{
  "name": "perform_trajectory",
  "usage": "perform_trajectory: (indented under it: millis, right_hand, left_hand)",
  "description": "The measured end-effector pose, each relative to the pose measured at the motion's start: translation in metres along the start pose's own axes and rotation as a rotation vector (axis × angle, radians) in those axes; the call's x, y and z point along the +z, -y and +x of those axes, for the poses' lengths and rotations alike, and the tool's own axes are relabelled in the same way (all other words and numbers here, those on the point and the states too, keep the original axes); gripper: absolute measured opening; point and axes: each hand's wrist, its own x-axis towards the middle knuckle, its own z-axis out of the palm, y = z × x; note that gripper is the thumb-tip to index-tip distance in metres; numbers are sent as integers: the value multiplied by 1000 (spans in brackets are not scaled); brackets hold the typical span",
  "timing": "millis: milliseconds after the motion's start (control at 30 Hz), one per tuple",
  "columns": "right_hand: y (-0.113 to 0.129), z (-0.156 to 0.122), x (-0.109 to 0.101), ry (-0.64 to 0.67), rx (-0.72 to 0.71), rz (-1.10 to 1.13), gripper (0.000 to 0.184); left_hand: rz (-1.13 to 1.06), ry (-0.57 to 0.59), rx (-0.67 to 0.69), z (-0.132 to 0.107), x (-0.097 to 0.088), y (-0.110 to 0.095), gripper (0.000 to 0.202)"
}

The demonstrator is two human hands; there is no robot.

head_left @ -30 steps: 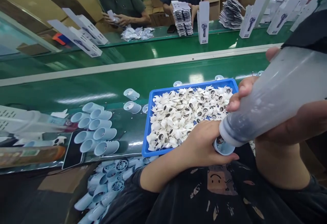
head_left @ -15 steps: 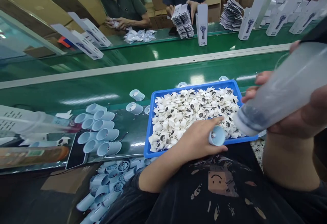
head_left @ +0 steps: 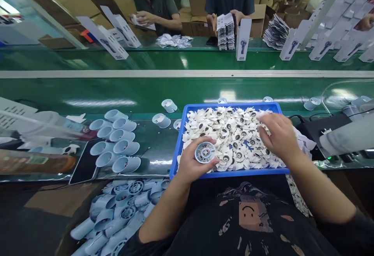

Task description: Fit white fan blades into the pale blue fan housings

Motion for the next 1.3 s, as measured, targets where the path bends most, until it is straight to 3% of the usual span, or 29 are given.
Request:
perform_trajectory:
  millis: [167, 267, 367, 500, 700, 833, 900, 1067, 1200, 1300]
  right_hand:
    - [-15, 71, 37, 166, 143, -229, 12]
    - [-23, 88, 48, 212, 237, -264, 15]
    - [-26, 94, 50, 218, 320, -205, 14]
    - [-19, 71, 41, 172, 269, 43, 16]
    - [13, -16, 38, 366, -33, 656, 42]
    - [31, -44, 34, 364, -105, 814, 33]
    - [40, -48, 27, 298, -161, 745, 22]
    - [59, -49, 18, 38, -457, 125, 14]
    - [62, -39, 29, -15, -516, 135, 14]
    - [61, -31, 37, -10, -505, 198, 12]
  left_hand:
    - [-14, 57, 104, -7, 3, -4, 52]
    - [-32, 7, 154, -15, 0, 0, 52]
    - [-72, -96, 92, -20, 0, 4, 49]
    - [-153, -128, 39, -19, 6, 3, 61]
    - [121, 99, 158, -9, 6, -8, 52]
    - [217, 203, 272, -2, 12, -16, 56]
    - [266, 180, 299, 0, 17, -21, 52]
    - [336, 79, 415, -1, 28, -34, 36]
    - [387, -50, 411, -6, 33, -36, 37]
    - [383, -72, 385, -8, 34, -35, 40]
